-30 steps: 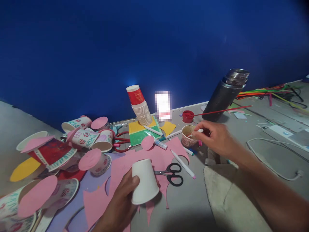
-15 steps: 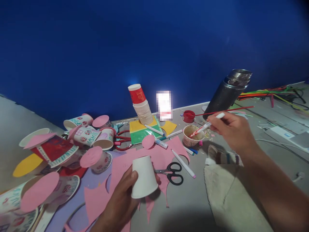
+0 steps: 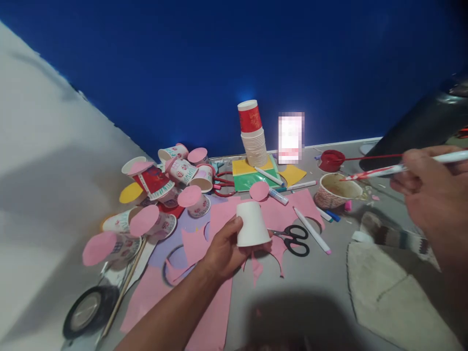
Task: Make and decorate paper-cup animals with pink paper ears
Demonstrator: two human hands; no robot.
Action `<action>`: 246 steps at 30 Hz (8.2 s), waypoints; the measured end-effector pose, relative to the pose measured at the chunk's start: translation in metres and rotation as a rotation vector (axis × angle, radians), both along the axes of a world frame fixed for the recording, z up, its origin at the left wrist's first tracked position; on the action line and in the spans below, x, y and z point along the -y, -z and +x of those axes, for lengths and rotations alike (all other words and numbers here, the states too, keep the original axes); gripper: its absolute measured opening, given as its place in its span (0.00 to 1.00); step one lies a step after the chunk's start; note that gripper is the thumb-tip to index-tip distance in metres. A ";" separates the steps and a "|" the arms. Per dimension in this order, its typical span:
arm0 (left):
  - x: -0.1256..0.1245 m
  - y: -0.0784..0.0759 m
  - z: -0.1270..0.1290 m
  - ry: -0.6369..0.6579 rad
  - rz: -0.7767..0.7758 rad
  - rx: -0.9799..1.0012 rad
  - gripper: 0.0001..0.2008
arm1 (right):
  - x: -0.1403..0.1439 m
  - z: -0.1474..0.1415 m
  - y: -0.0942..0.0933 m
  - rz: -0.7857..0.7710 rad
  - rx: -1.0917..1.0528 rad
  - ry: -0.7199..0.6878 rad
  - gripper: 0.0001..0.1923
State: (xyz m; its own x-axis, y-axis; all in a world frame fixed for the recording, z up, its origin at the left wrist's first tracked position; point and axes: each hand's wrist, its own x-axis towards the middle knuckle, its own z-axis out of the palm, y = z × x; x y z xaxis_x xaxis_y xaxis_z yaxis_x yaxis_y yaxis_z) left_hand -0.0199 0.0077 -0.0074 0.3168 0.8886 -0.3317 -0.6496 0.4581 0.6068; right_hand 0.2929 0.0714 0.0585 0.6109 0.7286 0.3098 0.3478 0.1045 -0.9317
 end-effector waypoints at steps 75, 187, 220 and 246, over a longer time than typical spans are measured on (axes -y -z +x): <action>0.005 0.010 0.010 -0.024 0.075 -0.043 0.25 | 0.073 -0.062 0.022 0.252 0.538 -0.906 0.08; 0.007 0.006 0.010 0.003 0.073 0.007 0.19 | 0.078 -0.063 0.020 0.227 0.612 -0.671 0.04; 0.007 0.003 0.012 -0.008 0.092 0.010 0.22 | 0.080 -0.059 0.020 0.204 0.595 -0.638 0.05; 0.009 0.002 0.010 -0.007 0.057 0.003 0.24 | 0.079 -0.057 0.014 0.226 0.612 -0.650 0.04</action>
